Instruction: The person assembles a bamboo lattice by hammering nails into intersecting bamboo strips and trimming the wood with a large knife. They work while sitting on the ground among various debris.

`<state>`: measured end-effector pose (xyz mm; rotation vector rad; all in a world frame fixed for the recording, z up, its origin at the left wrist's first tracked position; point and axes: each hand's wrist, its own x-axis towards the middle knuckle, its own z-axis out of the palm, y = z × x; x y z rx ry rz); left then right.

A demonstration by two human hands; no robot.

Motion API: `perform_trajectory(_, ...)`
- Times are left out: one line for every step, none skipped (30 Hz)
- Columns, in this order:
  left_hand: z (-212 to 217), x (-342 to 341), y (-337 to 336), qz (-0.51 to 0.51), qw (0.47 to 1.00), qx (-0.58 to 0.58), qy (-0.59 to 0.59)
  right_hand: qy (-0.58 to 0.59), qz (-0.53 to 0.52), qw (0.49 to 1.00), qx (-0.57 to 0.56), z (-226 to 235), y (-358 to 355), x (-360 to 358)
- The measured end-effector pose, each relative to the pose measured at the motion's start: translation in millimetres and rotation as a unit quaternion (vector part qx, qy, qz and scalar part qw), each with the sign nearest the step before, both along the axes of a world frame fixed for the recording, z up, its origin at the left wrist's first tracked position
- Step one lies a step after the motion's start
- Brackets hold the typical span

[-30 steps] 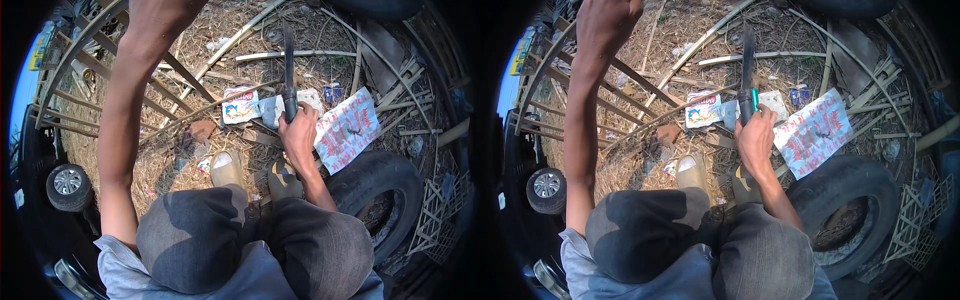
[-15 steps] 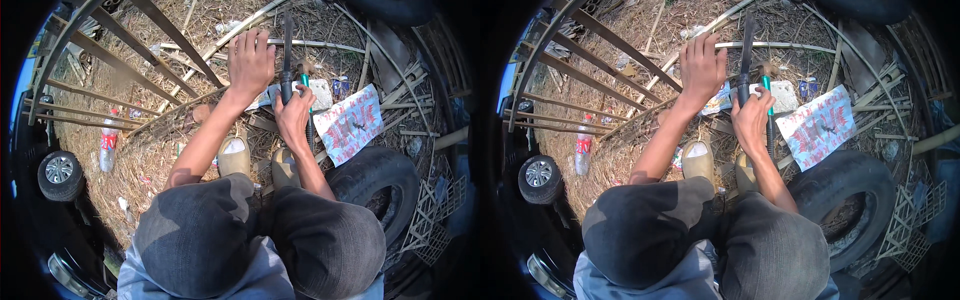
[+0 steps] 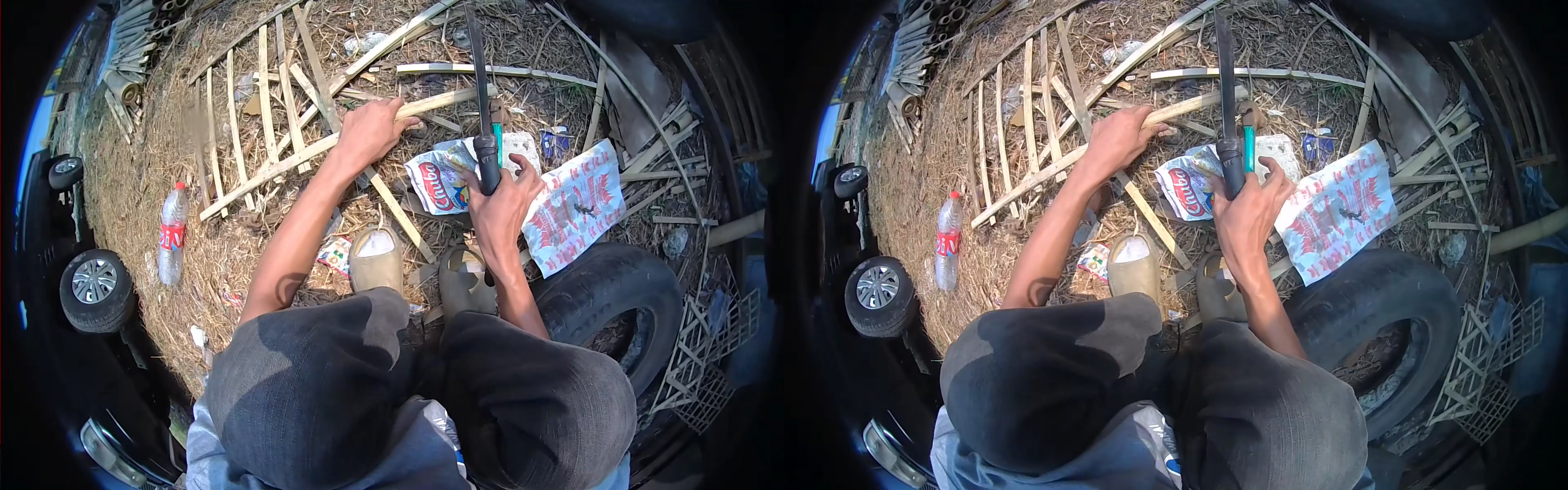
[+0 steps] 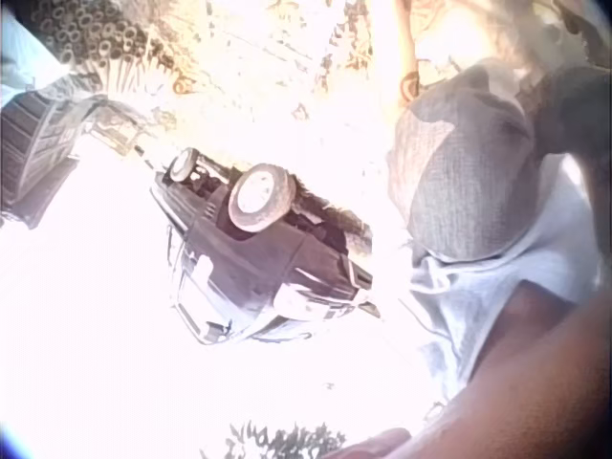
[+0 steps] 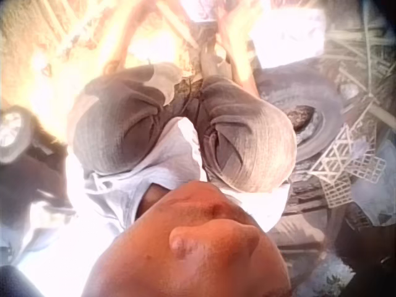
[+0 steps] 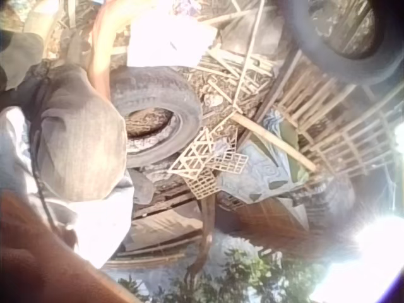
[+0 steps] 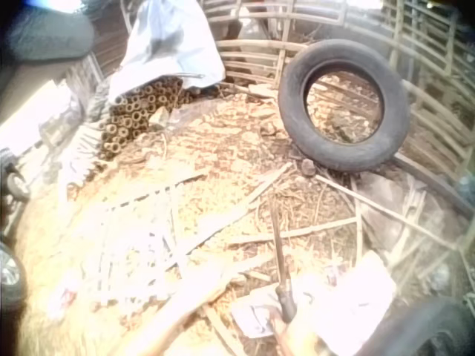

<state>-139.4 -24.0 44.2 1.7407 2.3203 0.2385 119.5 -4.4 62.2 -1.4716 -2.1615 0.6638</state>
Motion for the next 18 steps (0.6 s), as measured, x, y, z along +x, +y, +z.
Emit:
perform_trajectory(3.2, 3.3, -0.3, -0.027, 0.999, 0.027, -0.014, -0.015, -0.010, 1.000, 0.019, -1.0, -4.6, 8.3)
perform_trajectory(7.0, 5.6, -0.9, -0.024, 0.999, 0.026, -0.020, -0.029, -0.020, 0.999, 0.037, -2.6, -7.3, 14.3)
perform_trajectory(11.7, 4.9, -0.6, -0.015, 0.999, -0.040, -0.026, -0.034, -0.018, 0.999, 0.036, -4.9, -7.1, 18.7)
perform_trajectory(22.7, 7.9, 1.8, -0.006, 0.994, -0.105, -0.031, 0.001, -0.057, 0.996, -0.065, -5.8, -4.8, 23.1)
perform_trajectory(26.4, 10.3, 4.0, -0.009, 0.990, -0.123, -0.070, 0.036, -0.098, 0.981, -0.165, -6.3, -2.5, 27.4)
perform_trajectory(23.4, 10.9, 4.0, -0.008, 0.990, -0.124, -0.073, 0.032, -0.097, 0.981, -0.166, -6.0, 0.6, 32.4)
perform_trajectory(22.0, 8.4, 4.1, -0.005, 0.989, -0.083, -0.122, 0.039, -0.104, 0.979, -0.170, -3.0, 3.8, 35.5)
perform_trajectory(20.4, 7.8, 3.4, -0.002, 0.985, -0.041, -0.170, 0.045, -0.111, 0.977, -0.174, -1.9, 6.3, 38.6)
perform_trajectory(18.0, 10.4, 1.8, 0.011, 0.987, 0.017, -0.160, 0.053, -0.105, 0.981, -0.157, -7.5, 6.5, 41.6)
perform_trajectory(21.7, 12.9, 4.8, 0.006, 0.987, 0.016, -0.163, 0.051, -0.110, 0.980, -0.156, -8.6, 7.7, 42.9)
perform_trajectory(26.9, 13.4, 8.4, 0.023, 0.985, -0.026, -0.171, 0.058, -0.125, 0.977, -0.165, -9.3, 8.3, 43.2)
perform_trajectory(30.5, 14.7, 11.4, 0.039, 0.981, -0.069, -0.178, 0.064, -0.140, 0.973, -0.174, -9.6, 8.6, 45.6)
perform_trajectory(31.8, 15.0, 10.6, 0.042, 0.985, -0.067, -0.156, 0.055, -0.145, 0.970, -0.188, -4.3, 9.0, 47.6)
perform_trajectory(32.0, 16.8, 10.3, 0.040, 0.985, -0.069, -0.155, 0.056, -0.147, 0.969, -0.190, -0.7, 12.8, 49.8)
perform_trajectory(31.8, 19.6, 8.3, 0.039, 0.986, -0.052, -0.152, 0.073, -0.160, 0.966, -0.191, 1.7, 19.4, 52.2)
perform_trajectory(34.2, 28.0, 5.8, 0.036, 0.987, -0.037, -0.153, 0.087, -0.175, 0.962, -0.193, 3.5, 24.3, 55.9)
perform_trajectory(42.1, 40.1, 4.7, 0.047, 0.982, -0.056, -0.174, 0.080, -0.165, 0.969, -0.164, 6.0, 30.1, 56.6)
perform_trajectory(21.8, 48.1, -2.0, 0.040, 0.986, -0.019, -0.160, 0.073, -0.163, 0.975, -0.131, -4.5, 37.3, 60.7)
